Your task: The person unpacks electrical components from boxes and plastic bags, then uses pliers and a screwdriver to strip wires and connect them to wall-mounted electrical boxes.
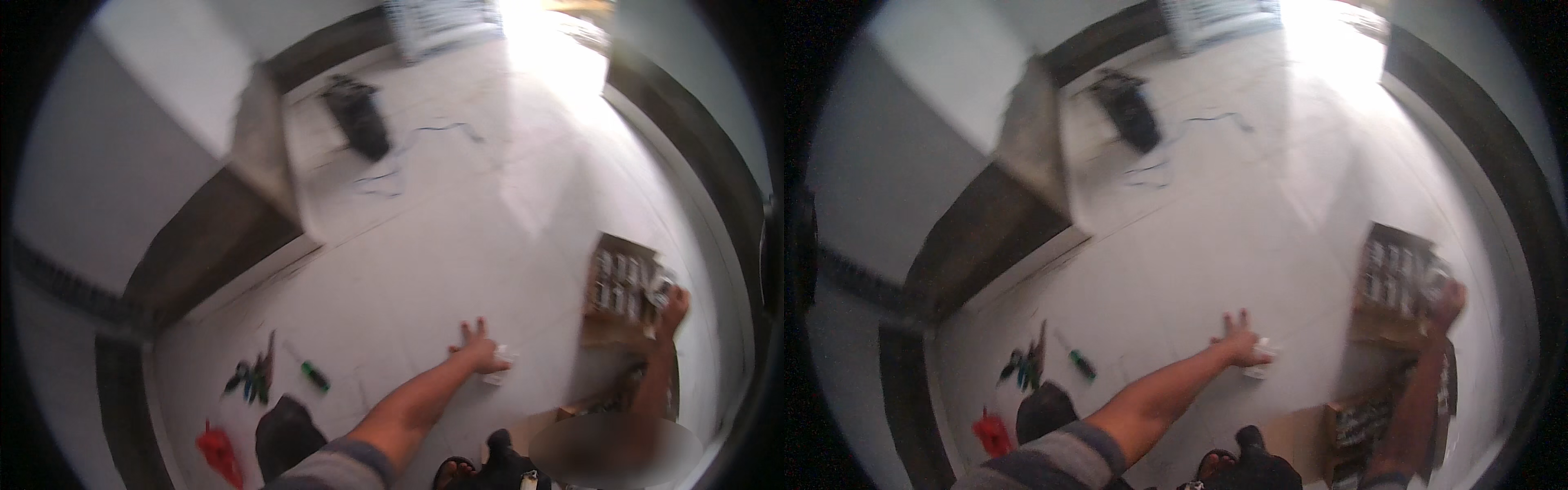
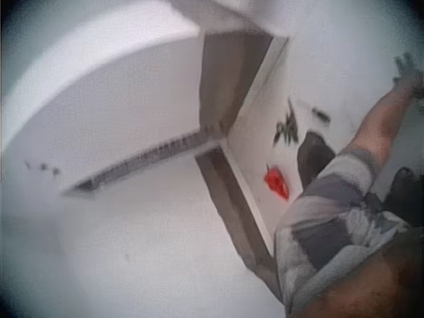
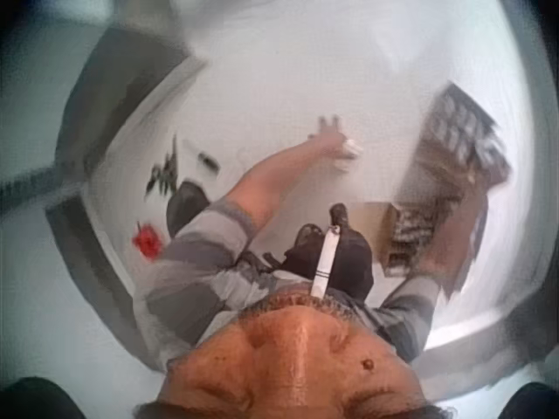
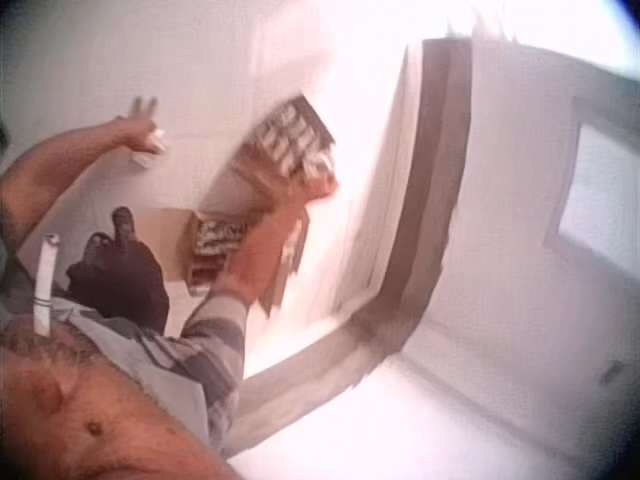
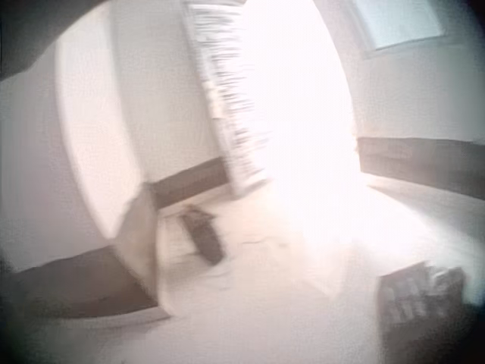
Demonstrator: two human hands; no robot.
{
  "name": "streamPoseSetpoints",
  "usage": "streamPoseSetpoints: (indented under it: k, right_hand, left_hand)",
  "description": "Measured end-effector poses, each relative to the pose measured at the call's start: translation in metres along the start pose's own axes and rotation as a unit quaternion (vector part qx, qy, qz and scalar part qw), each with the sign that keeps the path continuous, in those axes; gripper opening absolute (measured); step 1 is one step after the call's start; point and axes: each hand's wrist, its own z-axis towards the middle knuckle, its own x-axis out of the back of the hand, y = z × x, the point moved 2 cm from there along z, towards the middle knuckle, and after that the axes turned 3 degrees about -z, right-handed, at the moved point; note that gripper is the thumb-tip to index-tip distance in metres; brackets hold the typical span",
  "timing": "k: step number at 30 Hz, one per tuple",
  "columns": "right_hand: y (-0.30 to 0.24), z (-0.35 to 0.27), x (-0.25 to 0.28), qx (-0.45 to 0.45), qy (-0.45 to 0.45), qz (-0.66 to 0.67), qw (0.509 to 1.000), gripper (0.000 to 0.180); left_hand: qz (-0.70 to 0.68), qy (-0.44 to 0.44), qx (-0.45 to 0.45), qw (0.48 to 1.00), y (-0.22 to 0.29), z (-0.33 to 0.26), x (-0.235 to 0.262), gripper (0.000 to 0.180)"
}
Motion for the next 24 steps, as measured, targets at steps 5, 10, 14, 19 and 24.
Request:
streamPoseSetpoints:
  k: [5, 10, 14, 19, 24]
  right_hand:
    - [-0.093, -0.076, 0.009, -0.112, -0.138, 0.116, 0.977, 0.051]
    - [-0.223, -0.227, -0.051, -0.369, -0.346, 0.347, 0.790, 0.036]
    - [-0.290, -0.329, -0.100, -0.407, -0.435, 0.245, 0.765, 0.024]
    - [-0.374, -0.378, -0.163, -0.328, -0.570, 0.150, 0.738, 0.024]
    - [-0.430, -0.399, -0.232, -0.084, -0.616, 0.098, 0.777, 0.023]
  left_hand:
    - [0.024, 0.059, -0.032, 0.997, -0.026, -0.003, -0.001, 0.089]
    - [-0.107, 0.142, -0.087, 0.980, -0.135, -0.010, 0.002, 0.075]
    - [-0.129, 0.119, 0.008, 0.984, -0.281, -0.089, 0.052, 0.070]
    - [-0.111, 0.294, 0.111, 0.943, -0.418, -0.199, 0.083, 0.061]
    - [-0.309, 0.347, 0.194, 0.864, -0.494, -0.219, 0.082, 0.057]
